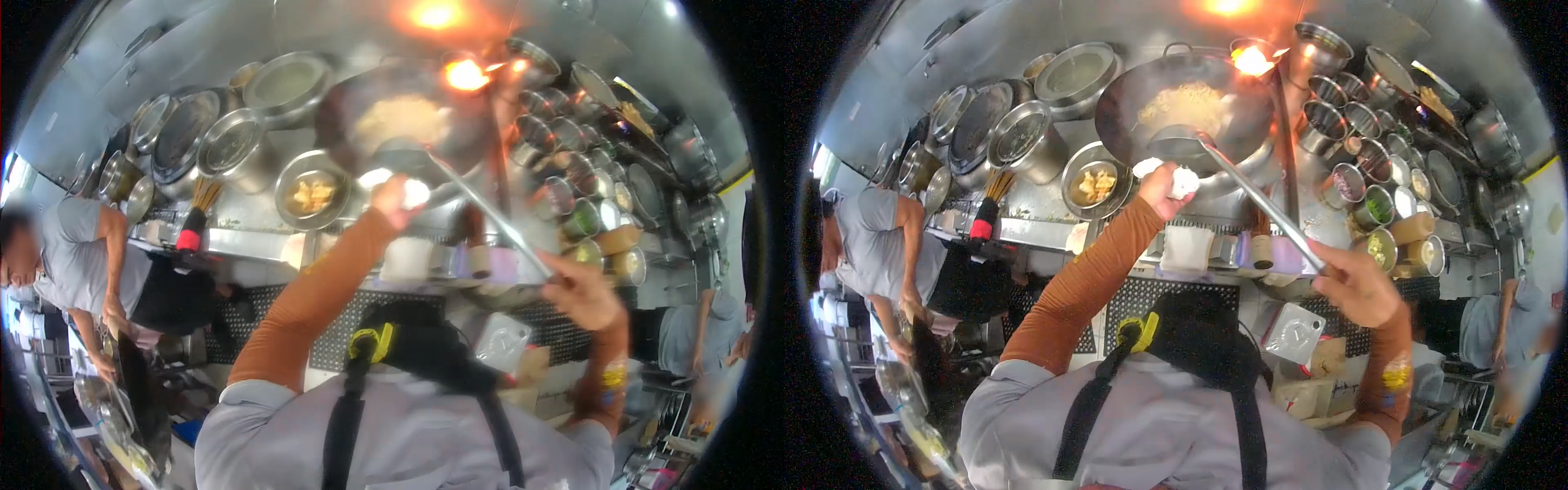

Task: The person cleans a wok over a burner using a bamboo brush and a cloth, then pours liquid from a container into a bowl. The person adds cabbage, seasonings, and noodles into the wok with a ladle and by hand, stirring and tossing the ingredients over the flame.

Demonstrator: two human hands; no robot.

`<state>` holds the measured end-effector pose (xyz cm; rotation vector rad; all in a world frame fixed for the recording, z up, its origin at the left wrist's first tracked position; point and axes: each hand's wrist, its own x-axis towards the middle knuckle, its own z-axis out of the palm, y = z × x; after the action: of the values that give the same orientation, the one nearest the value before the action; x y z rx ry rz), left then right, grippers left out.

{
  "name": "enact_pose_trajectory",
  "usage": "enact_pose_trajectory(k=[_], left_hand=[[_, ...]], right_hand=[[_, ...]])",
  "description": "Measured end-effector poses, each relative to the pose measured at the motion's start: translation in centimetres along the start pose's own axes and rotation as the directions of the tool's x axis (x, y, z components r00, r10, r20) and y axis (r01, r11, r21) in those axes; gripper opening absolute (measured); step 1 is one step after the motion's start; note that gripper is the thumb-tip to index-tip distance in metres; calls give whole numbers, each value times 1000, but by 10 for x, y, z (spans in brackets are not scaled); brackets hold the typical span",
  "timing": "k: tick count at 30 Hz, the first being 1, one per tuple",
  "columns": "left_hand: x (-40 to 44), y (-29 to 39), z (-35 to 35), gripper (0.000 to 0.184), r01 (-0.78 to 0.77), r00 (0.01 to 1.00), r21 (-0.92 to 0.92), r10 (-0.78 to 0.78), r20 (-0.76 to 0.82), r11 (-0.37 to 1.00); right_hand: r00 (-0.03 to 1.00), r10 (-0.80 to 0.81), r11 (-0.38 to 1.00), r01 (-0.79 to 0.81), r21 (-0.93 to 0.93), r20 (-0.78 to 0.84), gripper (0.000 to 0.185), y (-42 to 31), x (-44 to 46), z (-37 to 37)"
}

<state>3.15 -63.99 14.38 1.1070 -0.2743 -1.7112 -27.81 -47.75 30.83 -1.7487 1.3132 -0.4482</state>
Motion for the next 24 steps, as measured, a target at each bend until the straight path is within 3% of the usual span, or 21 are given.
enact_pose_trajectory(k=[3,8,10,11,15,16,17,19,20,21,23,24], left_hand=[[-3,-13,-11,14,18,1000,-54,-17,17,998],[-52,11,9,17,95,995,-94,-95,11,991],[-26,10,2,19,84,991,-46,-79,104,995],[-22,12,5,20,68,996,-53,-65,62,996],[-23,-25,-8,17,-65,998,-58,65,6,996],[-30,-44,-26,14,-97,991,-62,102,90,993],[-30,-64,-39,12,28,1000,-92,-28,7,995],[-34,-92,-70,12,122,985,-34,-116,127,992],[-52,-85,-54,13,-75,993,7,74,96,997],[-47,-76,-48,13,-240,952,-10,237,191,971],[-48,-43,-27,13,-78,995,-180,87,47,981],[-42,-22,-13,14,-101,995,-87,100,-21,991]], right_hand=[[988,151,988,-151,3,41,55,-19,5,-6],[997,10,986,3,-166,74,55,-15,18,-11],[999,-20,976,30,-214,50,54,-12,35,-5],[996,-32,967,53,-248,89,52,-17,47,-3],[951,-308,884,287,-370,2,50,17,93,25],[914,-405,822,349,-450,-31,51,30,102,32],[866,-496,749,396,-532,-54,51,36,104,34],[910,-402,803,297,-516,-102,51,23,91,40],[925,-361,822,255,-509,-119,52,17,86,41],[903,-407,837,307,-452,-140,52,16,82,39],[955,-234,961,199,-191,-183,52,7,77,39],[972,-141,990,133,-57,-186,53,0,74,40]])
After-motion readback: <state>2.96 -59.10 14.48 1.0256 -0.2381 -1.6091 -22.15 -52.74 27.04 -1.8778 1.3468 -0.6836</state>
